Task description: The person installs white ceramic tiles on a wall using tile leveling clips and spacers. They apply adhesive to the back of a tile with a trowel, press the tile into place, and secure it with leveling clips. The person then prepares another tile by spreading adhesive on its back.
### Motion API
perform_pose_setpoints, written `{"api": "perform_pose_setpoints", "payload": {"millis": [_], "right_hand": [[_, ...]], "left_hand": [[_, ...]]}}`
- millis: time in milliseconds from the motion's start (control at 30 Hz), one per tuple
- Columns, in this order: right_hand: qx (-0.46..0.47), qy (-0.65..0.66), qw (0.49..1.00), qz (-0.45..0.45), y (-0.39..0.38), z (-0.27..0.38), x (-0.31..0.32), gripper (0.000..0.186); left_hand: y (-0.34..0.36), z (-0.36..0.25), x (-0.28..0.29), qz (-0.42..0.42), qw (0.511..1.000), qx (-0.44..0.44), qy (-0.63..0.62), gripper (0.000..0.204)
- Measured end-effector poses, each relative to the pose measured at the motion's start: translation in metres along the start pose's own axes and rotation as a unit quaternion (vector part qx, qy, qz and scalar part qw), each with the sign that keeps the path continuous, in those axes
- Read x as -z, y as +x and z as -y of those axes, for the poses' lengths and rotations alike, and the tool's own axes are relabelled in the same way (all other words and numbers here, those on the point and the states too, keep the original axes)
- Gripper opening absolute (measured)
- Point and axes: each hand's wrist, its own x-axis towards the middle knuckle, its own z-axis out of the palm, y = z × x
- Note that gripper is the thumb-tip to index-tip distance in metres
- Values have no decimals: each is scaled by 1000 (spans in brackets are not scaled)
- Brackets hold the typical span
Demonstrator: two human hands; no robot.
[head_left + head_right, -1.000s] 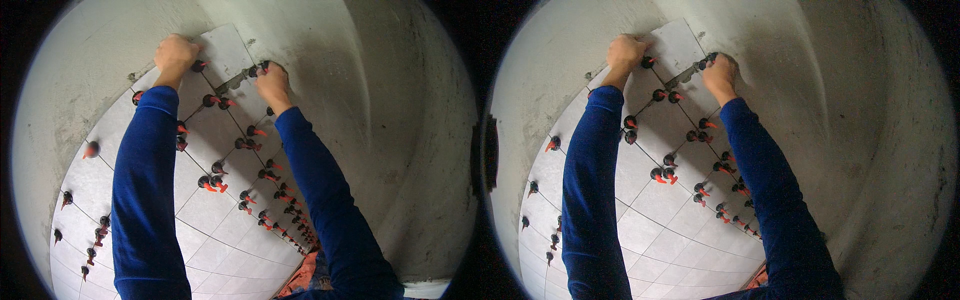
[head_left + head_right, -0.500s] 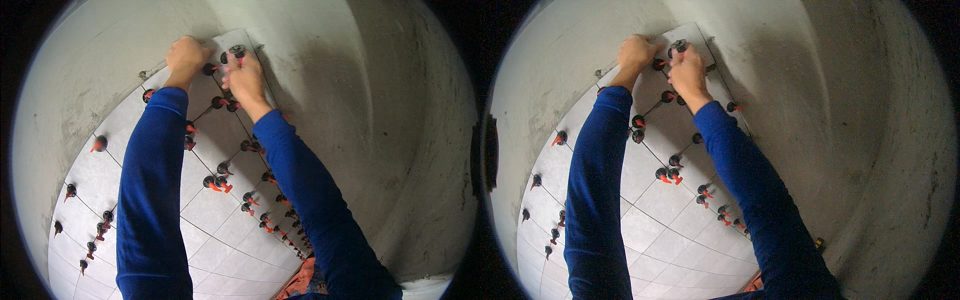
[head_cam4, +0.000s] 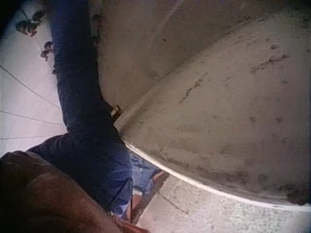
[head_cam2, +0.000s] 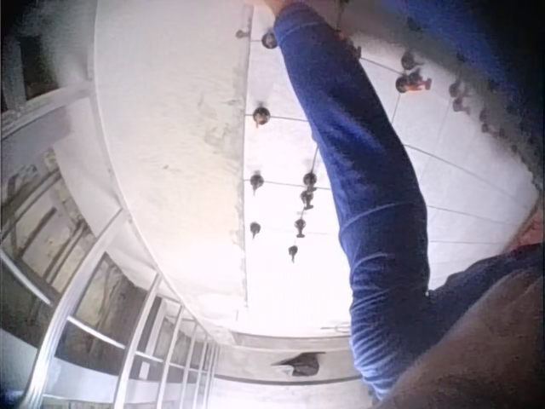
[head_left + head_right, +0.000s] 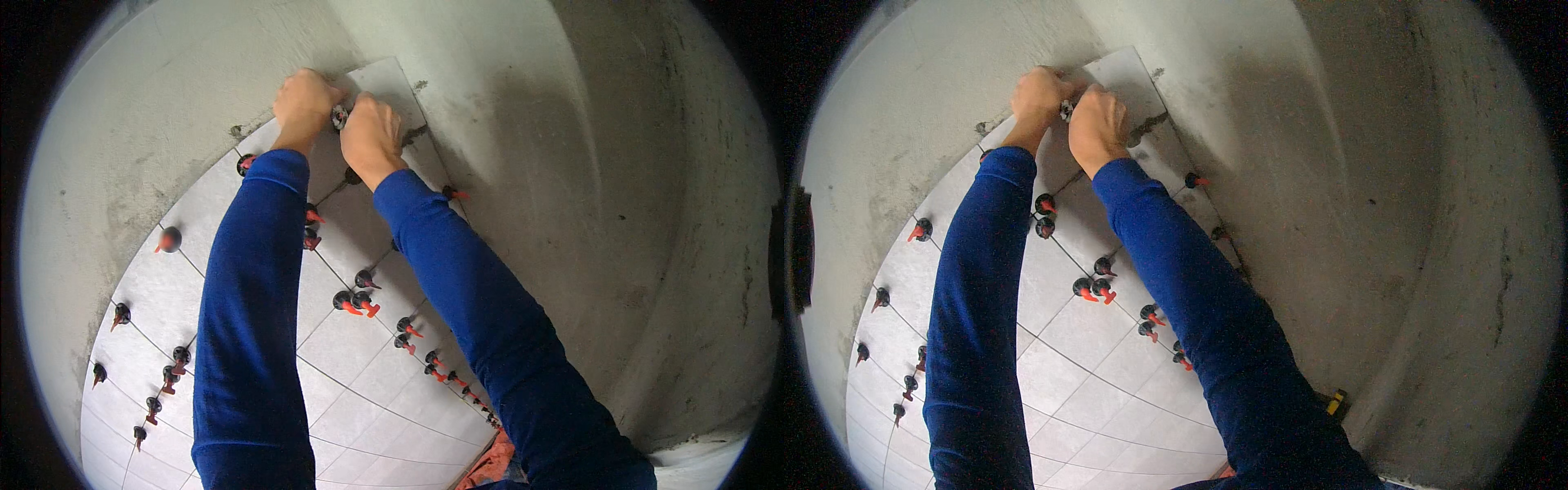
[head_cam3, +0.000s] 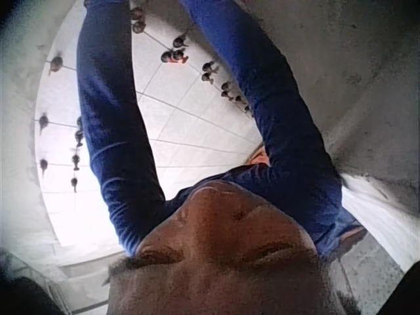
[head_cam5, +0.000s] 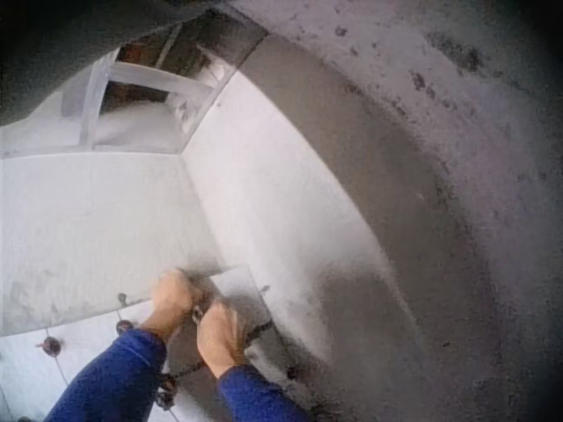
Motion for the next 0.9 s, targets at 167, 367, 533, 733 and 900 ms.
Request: {"api": "perform_pose_setpoints", "payload": {"millis": [167, 367, 533, 733, 900], "right_hand": [[-28, -12, 998, 51, 1, 6, 6, 20], [-36, -14, 999, 32, -1, 9, 5, 21], [-28, -39, 998, 40, -1, 11, 4, 25], [-24, -36, 998, 54, -6, 9, 6, 26], [-22, -3, 998, 58, -2, 8, 5, 27]], "left_hand": [[8, 4, -1, 34, 999, -7, -17, 51], [20, 11, -5, 55, 997, -45, -3, 53], [34, 12, -7, 68, 991, -110, 34, 65], [32, 5, -10, 86, 989, -103, 69, 71], [32, -1, -5, 67, 989, -98, 90, 66]]}}
